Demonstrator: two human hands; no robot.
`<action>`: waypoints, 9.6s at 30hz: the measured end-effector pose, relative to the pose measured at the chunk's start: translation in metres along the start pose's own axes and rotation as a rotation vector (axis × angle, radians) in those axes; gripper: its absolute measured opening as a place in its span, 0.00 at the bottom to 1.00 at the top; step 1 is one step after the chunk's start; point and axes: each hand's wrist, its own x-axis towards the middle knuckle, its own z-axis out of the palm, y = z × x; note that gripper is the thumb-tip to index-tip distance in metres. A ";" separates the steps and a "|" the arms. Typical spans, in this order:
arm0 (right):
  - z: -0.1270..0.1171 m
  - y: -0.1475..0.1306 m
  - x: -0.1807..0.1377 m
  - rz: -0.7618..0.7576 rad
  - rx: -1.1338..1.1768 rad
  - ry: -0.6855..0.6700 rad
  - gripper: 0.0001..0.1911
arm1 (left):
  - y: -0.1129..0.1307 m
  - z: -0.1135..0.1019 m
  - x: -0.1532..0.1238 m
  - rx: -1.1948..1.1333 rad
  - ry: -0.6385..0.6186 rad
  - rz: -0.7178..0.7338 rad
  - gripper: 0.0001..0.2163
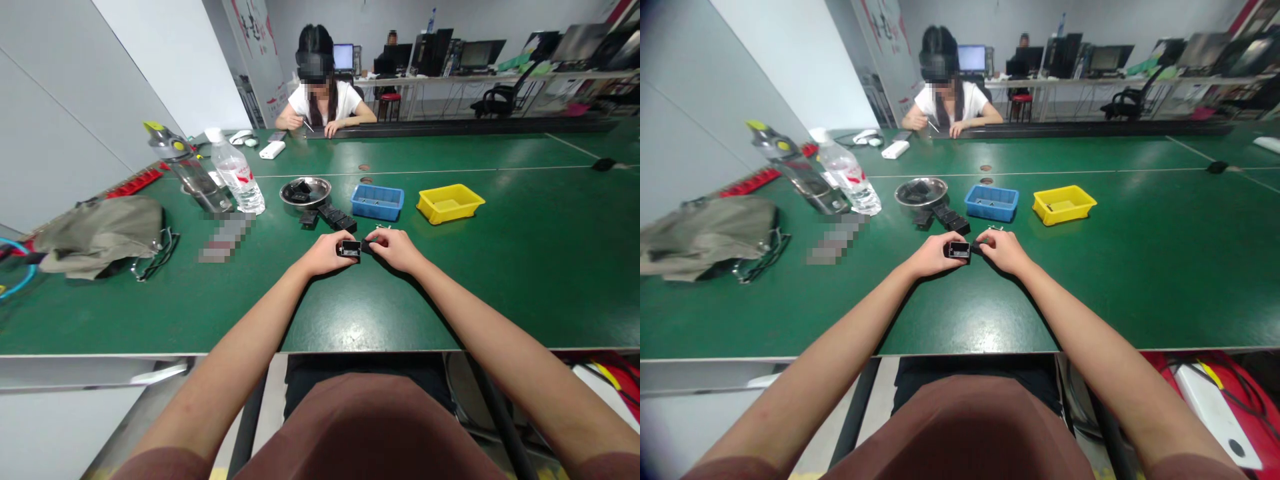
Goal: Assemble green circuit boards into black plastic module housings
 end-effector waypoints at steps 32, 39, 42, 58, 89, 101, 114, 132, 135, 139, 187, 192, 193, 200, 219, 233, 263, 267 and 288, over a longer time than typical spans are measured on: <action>-0.002 0.002 -0.001 -0.047 0.034 -0.043 0.07 | 0.001 -0.001 0.002 0.035 -0.005 0.012 0.17; -0.002 0.001 -0.001 -0.031 0.031 -0.031 0.07 | 0.003 -0.003 0.001 0.035 -0.018 0.015 0.17; -0.003 0.001 -0.001 -0.028 0.032 -0.026 0.08 | 0.005 -0.004 0.001 0.031 -0.027 0.017 0.17; -0.002 0.005 0.000 -0.037 0.054 -0.031 0.18 | 0.002 -0.003 0.000 0.025 -0.022 0.019 0.16; -0.007 -0.002 -0.006 -0.226 0.031 -0.046 0.02 | -0.001 -0.001 0.001 0.138 0.061 0.026 0.15; -0.007 0.000 -0.017 0.012 0.266 0.436 0.10 | -0.001 -0.001 0.002 0.123 0.054 0.018 0.14; -0.040 0.008 -0.008 0.032 0.989 -0.581 0.33 | -0.002 -0.001 0.002 0.126 0.048 0.023 0.15; -0.023 0.008 -0.001 0.091 0.900 -0.419 0.25 | 0.000 -0.001 0.002 0.044 0.057 0.033 0.15; -0.010 0.009 0.001 0.112 0.728 -0.177 0.16 | 0.001 -0.001 0.001 0.003 0.073 0.024 0.15; -0.001 0.012 0.001 0.099 0.484 0.014 0.08 | 0.004 0.000 0.002 -0.041 0.108 0.011 0.15; -0.002 0.013 0.001 -0.017 0.085 -0.029 0.09 | 0.004 0.000 0.001 0.055 0.067 0.083 0.13; -0.004 0.010 0.000 -0.013 0.083 -0.025 0.09 | 0.003 0.000 0.001 0.056 0.087 0.056 0.15; -0.004 0.009 0.000 -0.013 0.083 -0.026 0.09 | 0.003 0.000 0.001 0.056 0.090 0.054 0.15; -0.004 0.008 0.000 -0.019 0.085 -0.029 0.10 | 0.004 0.000 0.000 0.027 0.090 0.068 0.14; -0.005 0.007 -0.001 -0.039 -0.006 0.007 0.08 | 0.006 0.000 0.000 0.051 0.065 0.088 0.13; -0.006 0.006 -0.002 -0.017 -0.053 -0.022 0.09 | -0.002 -0.001 0.005 0.093 0.043 0.131 0.25; -0.008 0.006 -0.004 -0.116 0.009 -0.169 0.05 | 0.004 0.004 0.000 0.132 -0.017 0.107 0.27; -0.008 0.006 -0.004 -0.118 0.012 -0.168 0.07 | 0.002 0.003 0.001 0.145 -0.025 0.130 0.21; -0.007 0.006 -0.003 -0.087 -0.023 -0.134 0.06 | 0.004 0.000 0.001 0.186 -0.003 0.173 0.13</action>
